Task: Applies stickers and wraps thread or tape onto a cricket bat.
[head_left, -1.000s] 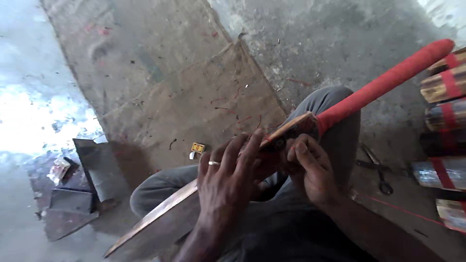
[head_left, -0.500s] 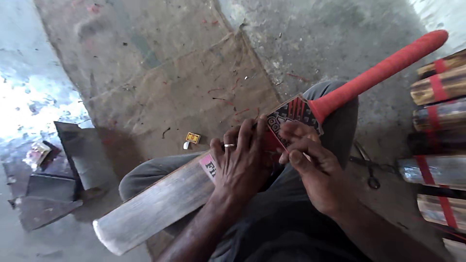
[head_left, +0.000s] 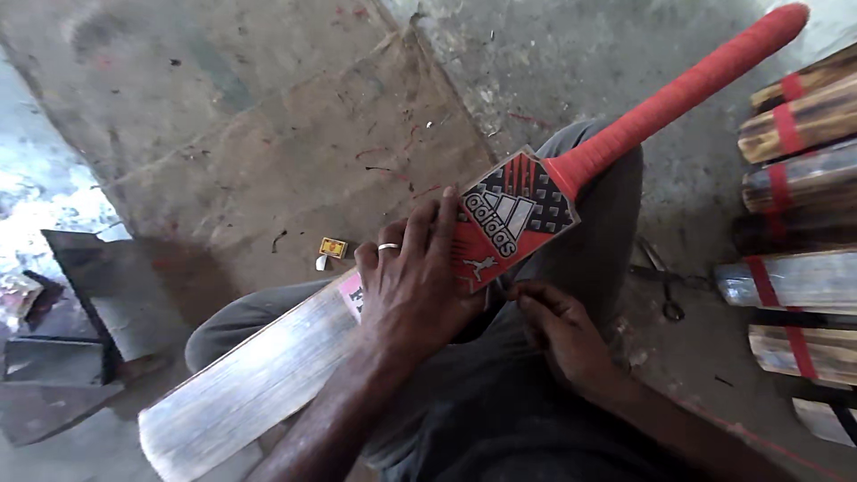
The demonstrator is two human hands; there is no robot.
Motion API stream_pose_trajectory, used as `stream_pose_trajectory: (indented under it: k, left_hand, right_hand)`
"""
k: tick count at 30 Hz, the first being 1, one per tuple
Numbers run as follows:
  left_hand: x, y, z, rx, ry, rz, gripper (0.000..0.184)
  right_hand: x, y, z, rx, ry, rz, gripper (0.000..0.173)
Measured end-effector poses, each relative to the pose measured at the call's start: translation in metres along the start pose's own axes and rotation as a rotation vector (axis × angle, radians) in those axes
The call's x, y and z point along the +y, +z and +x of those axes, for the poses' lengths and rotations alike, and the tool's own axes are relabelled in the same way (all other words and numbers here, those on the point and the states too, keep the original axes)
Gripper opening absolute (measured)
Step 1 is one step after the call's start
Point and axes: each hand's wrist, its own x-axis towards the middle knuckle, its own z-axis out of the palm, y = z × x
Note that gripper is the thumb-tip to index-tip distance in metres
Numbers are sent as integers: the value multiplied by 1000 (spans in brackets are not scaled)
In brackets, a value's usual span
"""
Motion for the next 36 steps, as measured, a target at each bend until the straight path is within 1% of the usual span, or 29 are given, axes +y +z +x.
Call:
stream_pose_trajectory:
  k: [3,6,8,11,13,16,18,19,20,21,22,23,24,25,26,27,28,29,30,32,33,36]
  left_hand:
    - [-2,-5,3,-19,1,-21,121]
    - [-7,-15,5,-107,-3,-147,120]
    - [-9,-28,8,-267,-62,-350,112]
    - [-5,-49,12,-626,-274,-871,95]
    - [-8,-49,14,-840,-339,-1168,85]
    - [-18,-31,15,-1010,-291,-1446,70]
    - [-28,-16,20,-1080,-191,-1547,62]
    - [-33,-12,24,-1092,-145,-1545,59]
    - [-38,-12,26,-1069,-130,-1499,56]
    - [-41,-19,26,-978,-152,-1395,53]
    - [-39,-33,23,-804,-178,-1204,49]
    - [-35,-47,16,-575,-177,-918,49]
    - [-26,-55,3,-315,-140,-588,50]
    - [-12,-54,-12,-80,-96,-318,52]
    - [3,-46,-29,77,-61,-124,58]
    - [18,-31,-45,152,-48,20,69]
    - [30,-11,-58,166,-63,155,79]
    - [36,10,-64,163,-82,251,81]
    - [36,27,-67,166,-98,325,80]
    - [29,43,-65,222,-82,367,78]
    - [27,43,-64,246,-61,353,77]
    - [27,39,-62,246,-46,321,81]
  right_hand:
    - [2,-3,2,-40,-10,55,24]
    - [-6,-6,2,-88,-31,72,22]
    - [-19,-7,2,-113,-64,55,22]
    - [-37,-3,2,-140,-103,107,19]
    - [-43,-1,6,-158,-122,145,18]
    - [-43,0,15,-199,-129,176,19]
    - [-42,0,22,-231,-102,188,20]
    - [-42,1,25,-238,-86,190,20]
    - [-44,3,28,-236,-69,190,21]
    - [-48,6,30,-228,-47,185,21]
    - [-56,10,35,-215,-26,181,22]
    - [-65,15,41,-202,-6,191,23]
    - [-73,20,46,-183,17,198,23]
    - [-80,25,51,-172,37,211,23]
    - [-84,30,55,-170,50,224,24]
    - [-86,34,56,-164,60,228,25]
    - [-86,38,53,-141,64,211,25]
    - [-85,39,47,-119,64,169,25]
    - [-80,37,39,-104,59,120,24]
    - [-64,26,24,-83,52,52,22]
    - [-54,18,15,-69,60,42,22]
    - [-27,1,2,-29,77,58,23]
